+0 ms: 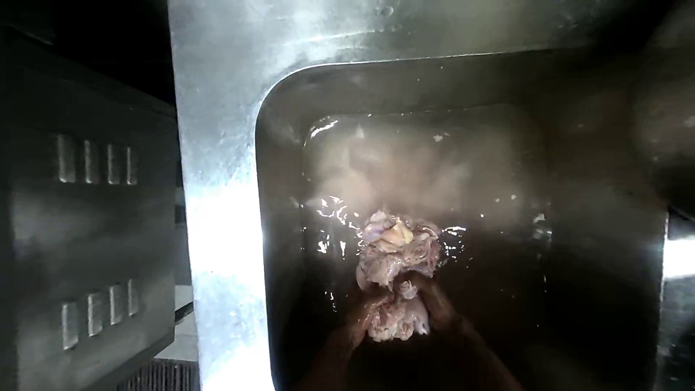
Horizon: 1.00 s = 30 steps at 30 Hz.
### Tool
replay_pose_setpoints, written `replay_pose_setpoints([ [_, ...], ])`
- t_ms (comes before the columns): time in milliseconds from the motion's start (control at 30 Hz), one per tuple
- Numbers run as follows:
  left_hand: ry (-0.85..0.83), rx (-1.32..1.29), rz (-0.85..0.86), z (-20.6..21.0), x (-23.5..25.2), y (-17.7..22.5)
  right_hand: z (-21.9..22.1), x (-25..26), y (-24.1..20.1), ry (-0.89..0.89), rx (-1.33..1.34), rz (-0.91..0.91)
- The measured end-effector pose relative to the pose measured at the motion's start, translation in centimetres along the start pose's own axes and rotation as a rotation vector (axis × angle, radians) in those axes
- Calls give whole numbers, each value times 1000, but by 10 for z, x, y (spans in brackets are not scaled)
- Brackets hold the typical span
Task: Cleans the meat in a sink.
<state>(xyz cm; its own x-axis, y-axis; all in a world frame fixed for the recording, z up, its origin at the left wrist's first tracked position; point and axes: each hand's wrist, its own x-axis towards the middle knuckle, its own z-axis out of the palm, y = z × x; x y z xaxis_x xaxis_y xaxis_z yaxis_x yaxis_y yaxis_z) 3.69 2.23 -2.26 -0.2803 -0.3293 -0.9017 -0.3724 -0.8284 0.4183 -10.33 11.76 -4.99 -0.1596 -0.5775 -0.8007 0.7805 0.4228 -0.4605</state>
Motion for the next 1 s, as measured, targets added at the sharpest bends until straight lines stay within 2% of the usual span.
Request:
replay_pose_setpoints([
  [200,42,0,114,6,-2,-3,-1,-2,-5,-122,136,26],
  [433,16,-18,182,4,7,-11,-5,0,-5,-121,173,22],
  [700,6,-41,265,8,8,-17,-6,3,-3,28,234,6],
  [1000,29,52,216,5,3,-4,-14,1,7,-32,221,-88],
])
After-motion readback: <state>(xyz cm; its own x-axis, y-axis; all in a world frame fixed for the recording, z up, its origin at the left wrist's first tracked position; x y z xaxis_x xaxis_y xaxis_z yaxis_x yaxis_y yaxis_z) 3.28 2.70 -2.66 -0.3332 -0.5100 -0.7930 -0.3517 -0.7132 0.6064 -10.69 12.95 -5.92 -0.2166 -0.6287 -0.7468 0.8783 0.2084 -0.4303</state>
